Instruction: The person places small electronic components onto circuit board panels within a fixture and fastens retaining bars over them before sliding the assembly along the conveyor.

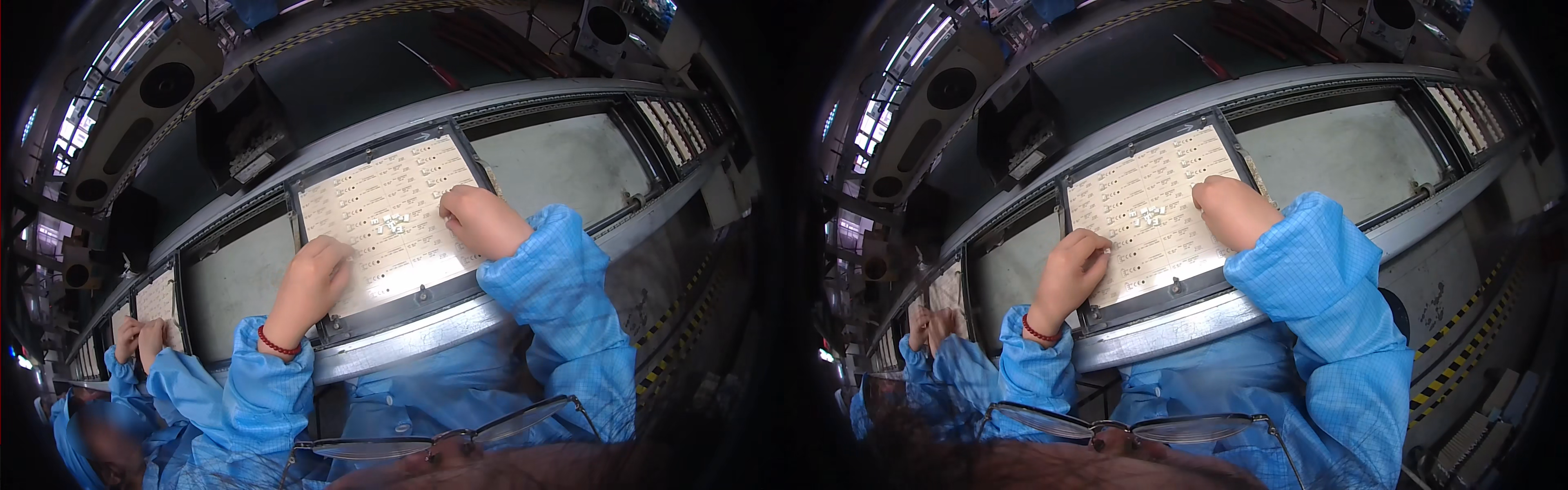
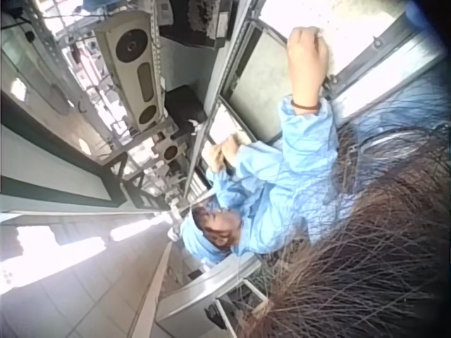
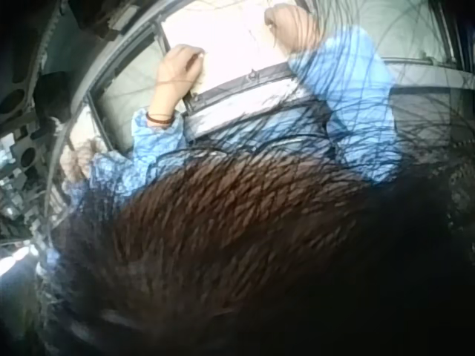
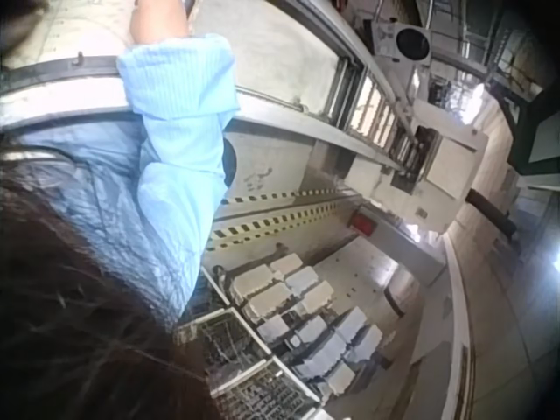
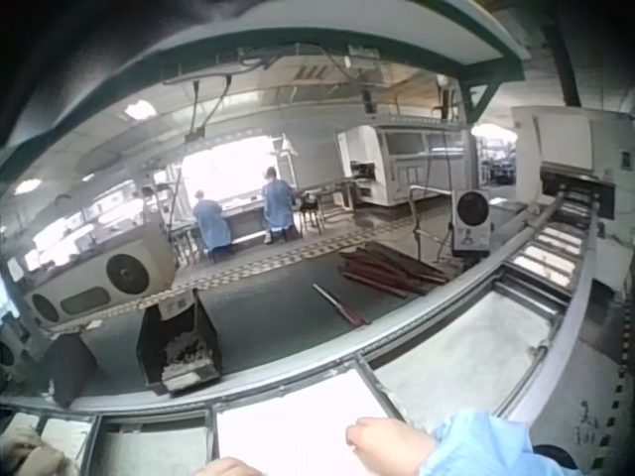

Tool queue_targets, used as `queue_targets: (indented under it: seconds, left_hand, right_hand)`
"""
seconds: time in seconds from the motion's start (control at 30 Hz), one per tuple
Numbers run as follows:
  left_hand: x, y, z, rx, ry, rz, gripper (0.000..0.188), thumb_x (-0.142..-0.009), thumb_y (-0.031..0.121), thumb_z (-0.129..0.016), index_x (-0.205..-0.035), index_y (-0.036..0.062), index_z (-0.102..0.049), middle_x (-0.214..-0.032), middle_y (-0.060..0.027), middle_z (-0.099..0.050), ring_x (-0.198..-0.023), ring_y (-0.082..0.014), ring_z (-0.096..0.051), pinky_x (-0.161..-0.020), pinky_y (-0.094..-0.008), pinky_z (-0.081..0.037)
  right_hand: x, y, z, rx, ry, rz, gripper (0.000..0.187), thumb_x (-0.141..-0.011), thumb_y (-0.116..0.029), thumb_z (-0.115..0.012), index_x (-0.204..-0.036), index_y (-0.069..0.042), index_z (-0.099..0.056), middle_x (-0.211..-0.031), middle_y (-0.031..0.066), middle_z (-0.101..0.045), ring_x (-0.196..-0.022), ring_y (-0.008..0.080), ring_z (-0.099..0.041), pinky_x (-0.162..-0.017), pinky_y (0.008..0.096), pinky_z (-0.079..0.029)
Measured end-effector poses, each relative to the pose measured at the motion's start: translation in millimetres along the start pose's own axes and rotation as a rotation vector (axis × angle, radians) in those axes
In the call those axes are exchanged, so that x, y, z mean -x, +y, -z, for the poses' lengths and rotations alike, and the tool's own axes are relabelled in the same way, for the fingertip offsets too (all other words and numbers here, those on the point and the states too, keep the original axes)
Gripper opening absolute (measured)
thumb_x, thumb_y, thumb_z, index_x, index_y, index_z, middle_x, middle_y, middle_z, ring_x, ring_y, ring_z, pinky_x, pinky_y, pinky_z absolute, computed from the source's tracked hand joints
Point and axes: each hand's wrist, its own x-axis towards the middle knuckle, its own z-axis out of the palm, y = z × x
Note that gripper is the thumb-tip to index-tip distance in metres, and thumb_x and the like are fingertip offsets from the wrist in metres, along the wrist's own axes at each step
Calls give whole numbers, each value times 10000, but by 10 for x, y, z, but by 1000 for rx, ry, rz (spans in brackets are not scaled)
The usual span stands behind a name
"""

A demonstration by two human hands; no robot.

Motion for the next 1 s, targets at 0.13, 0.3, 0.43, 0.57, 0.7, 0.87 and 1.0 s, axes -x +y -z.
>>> queue_targets:
  seconds: [0.13, 0.3, 0.43, 0.57, 0.7, 0.87, 1.0]
  left_hand:
    - [-30, 30, -33, 15, -6, 45, 138, -797, 10, -638, -934, 9, -651, -880, -151, -626, -824, -322, -628, -730, -381, -514]
    - [-30, -24, -88, -4, 19, 63, 128, -805, 9, -657, -930, -8, -636, -848, -142, -626, -777, -271, -651, -684, -339, -528]
    - [-56, -26, -122, -5, 25, 45, 122, -801, 2, -654, -919, -13, -628, -849, -151, -625, -769, -277, -652, -679, -345, -524]
    - [-109, -5, -142, -14, 25, 15, 117, -792, -6, -649, -906, -18, -625, -847, -154, -623, -764, -290, -647, -682, -352, -523]
    - [-133, 32, -157, -4, 29, 20, 114, -791, -9, -645, -902, -18, -622, -848, -156, -622, -764, -296, -643, -687, -360, -521]
    - [-163, 79, -171, -38, 28, 0, 105, -792, 1, -650, -891, -17, -619, -855, -160, -629, -788, -308, -640, -711, -374, -520]
    - [-176, 145, -161, 43, 11, 212, 110, -787, 2, -658, -891, -15, -626, -861, -161, -632, -814, -325, -633, -745, -385, -517]
  right_hand:
    - [19, 52, 12, 54, -11, 39, 119, -835, -34, -613, -938, 4, -659, -961, 166, -647, -943, 331, -622, -866, 400, -508]
    - [63, -19, 56, 31, 34, 2, 169, -841, -58, -617, -999, -11, -653, -937, 149, -631, -920, 324, -624, -839, 394, -512]
    - [46, -129, 188, -138, 36, 56, 206, -855, -92, -633, -1048, -19, -638, -904, 131, -623, -857, 281, -627, -768, 371, -513]
    - [31, -162, 138, -156, 72, 89, 188, -866, -102, -641, -1032, -14, -642, -896, 129, -623, -821, 256, -621, -744, 352, -508]
    - [3, -195, 134, -156, 30, 105, 169, -883, -128, -625, -1013, -21, -644, -941, 131, -630, -869, 276, -624, -799, 363, -510]
    - [-45, -276, 142, -159, -29, 74, 169, -887, -154, -617, -1002, -34, -649, -1002, 135, -631, -934, 302, -626, -856, 381, -511]
    - [-245, -220, -135, -109, 81, 301, 182, -828, -97, -652, -1002, -42, -646, -940, 129, -603, -863, 304, -623, -771, 392, -513]
